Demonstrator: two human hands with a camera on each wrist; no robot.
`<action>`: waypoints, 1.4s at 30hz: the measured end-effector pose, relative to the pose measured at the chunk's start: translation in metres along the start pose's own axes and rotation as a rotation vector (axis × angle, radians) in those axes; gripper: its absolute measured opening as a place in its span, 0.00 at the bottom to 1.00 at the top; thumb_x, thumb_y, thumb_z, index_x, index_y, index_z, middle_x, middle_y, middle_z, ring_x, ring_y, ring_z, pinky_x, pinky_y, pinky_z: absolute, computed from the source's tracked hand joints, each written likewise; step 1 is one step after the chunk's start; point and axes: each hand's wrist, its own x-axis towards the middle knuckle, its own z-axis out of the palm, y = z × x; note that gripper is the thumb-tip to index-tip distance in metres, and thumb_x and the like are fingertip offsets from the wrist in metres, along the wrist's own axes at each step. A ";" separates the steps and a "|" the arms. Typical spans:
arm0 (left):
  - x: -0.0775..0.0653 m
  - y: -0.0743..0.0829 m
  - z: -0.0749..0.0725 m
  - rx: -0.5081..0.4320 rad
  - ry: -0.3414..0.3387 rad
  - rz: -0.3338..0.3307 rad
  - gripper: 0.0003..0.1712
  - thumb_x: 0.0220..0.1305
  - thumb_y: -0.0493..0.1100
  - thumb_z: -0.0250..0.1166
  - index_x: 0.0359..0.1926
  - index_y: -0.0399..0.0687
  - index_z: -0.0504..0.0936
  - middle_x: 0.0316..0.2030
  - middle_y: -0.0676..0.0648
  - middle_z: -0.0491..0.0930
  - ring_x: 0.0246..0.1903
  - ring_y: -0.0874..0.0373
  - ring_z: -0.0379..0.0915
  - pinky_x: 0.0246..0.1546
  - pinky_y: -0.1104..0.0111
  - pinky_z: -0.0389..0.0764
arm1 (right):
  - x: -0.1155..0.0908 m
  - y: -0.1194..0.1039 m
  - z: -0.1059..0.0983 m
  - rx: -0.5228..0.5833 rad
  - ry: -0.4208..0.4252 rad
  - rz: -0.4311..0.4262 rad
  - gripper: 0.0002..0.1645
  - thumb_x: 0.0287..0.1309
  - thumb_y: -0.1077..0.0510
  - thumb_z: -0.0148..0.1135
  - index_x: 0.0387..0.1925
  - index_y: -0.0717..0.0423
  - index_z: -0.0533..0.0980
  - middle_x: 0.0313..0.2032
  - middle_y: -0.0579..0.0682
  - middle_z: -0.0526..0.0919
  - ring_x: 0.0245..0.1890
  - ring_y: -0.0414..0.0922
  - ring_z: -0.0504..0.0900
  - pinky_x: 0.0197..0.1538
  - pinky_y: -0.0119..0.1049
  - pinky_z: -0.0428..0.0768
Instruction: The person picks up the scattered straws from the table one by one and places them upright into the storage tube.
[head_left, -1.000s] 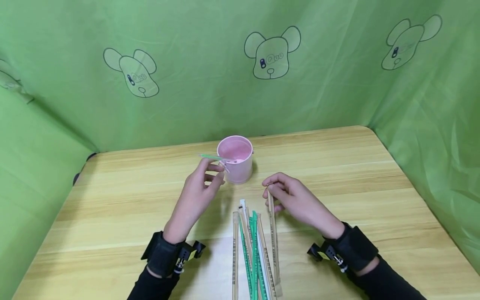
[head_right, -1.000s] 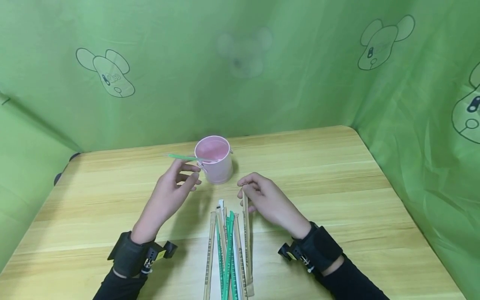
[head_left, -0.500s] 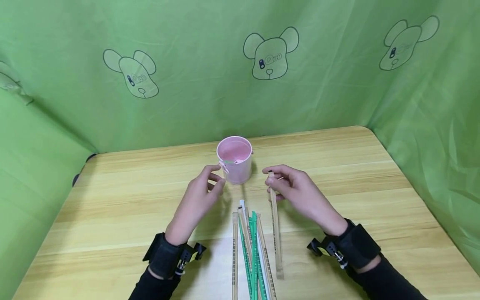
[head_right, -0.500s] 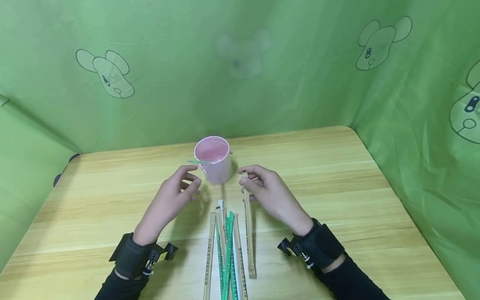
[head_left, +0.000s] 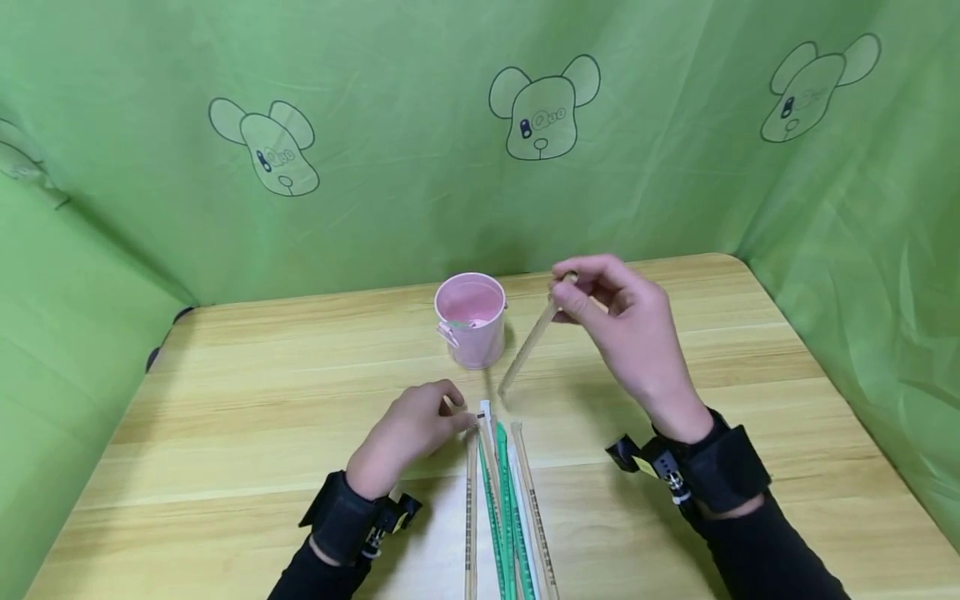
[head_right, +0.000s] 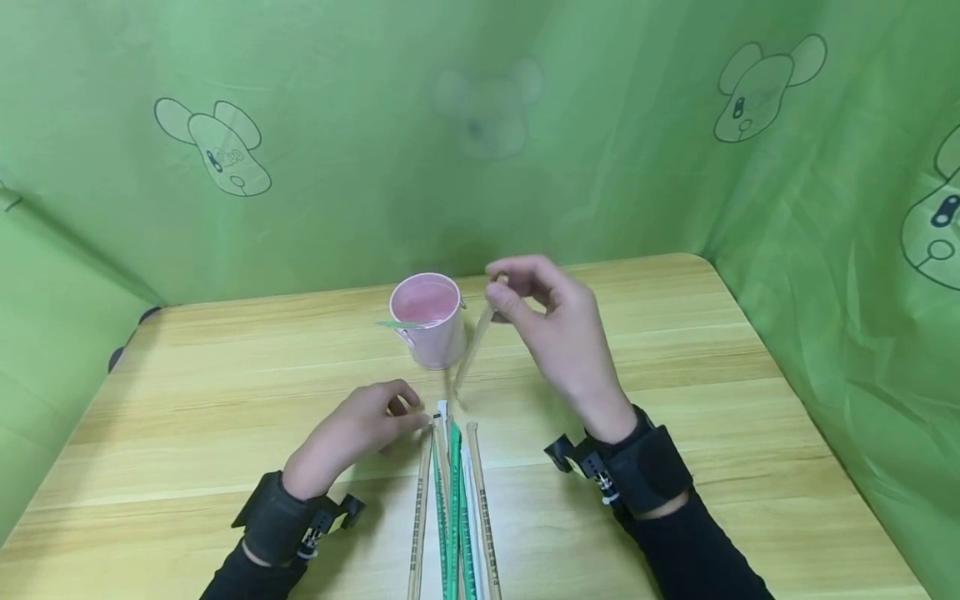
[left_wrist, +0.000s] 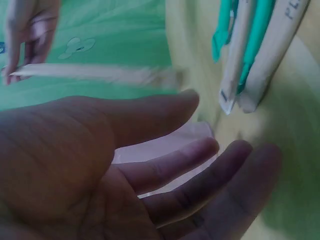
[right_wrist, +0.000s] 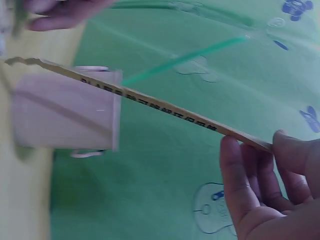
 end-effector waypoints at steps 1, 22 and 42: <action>0.000 0.000 0.001 0.007 -0.008 -0.005 0.12 0.69 0.45 0.74 0.46 0.43 0.84 0.32 0.48 0.82 0.29 0.55 0.77 0.33 0.62 0.80 | 0.002 -0.003 0.001 0.020 0.024 -0.034 0.13 0.70 0.70 0.67 0.54 0.67 0.82 0.43 0.60 0.84 0.41 0.53 0.84 0.48 0.42 0.88; 0.000 0.009 0.021 0.077 0.030 0.004 0.27 0.62 0.39 0.80 0.57 0.32 0.80 0.30 0.48 0.78 0.29 0.54 0.72 0.33 0.63 0.77 | 0.021 -0.005 0.016 0.120 0.278 -0.411 0.14 0.65 0.80 0.63 0.51 0.75 0.81 0.44 0.61 0.85 0.44 0.54 0.84 0.51 0.40 0.87; 0.002 0.010 0.034 0.075 -0.002 0.086 0.16 0.65 0.38 0.78 0.48 0.41 0.81 0.30 0.50 0.77 0.27 0.56 0.72 0.30 0.64 0.76 | 0.011 0.036 0.024 -0.366 -0.139 -0.131 0.26 0.72 0.61 0.69 0.69 0.53 0.78 0.52 0.49 0.87 0.50 0.43 0.86 0.46 0.36 0.87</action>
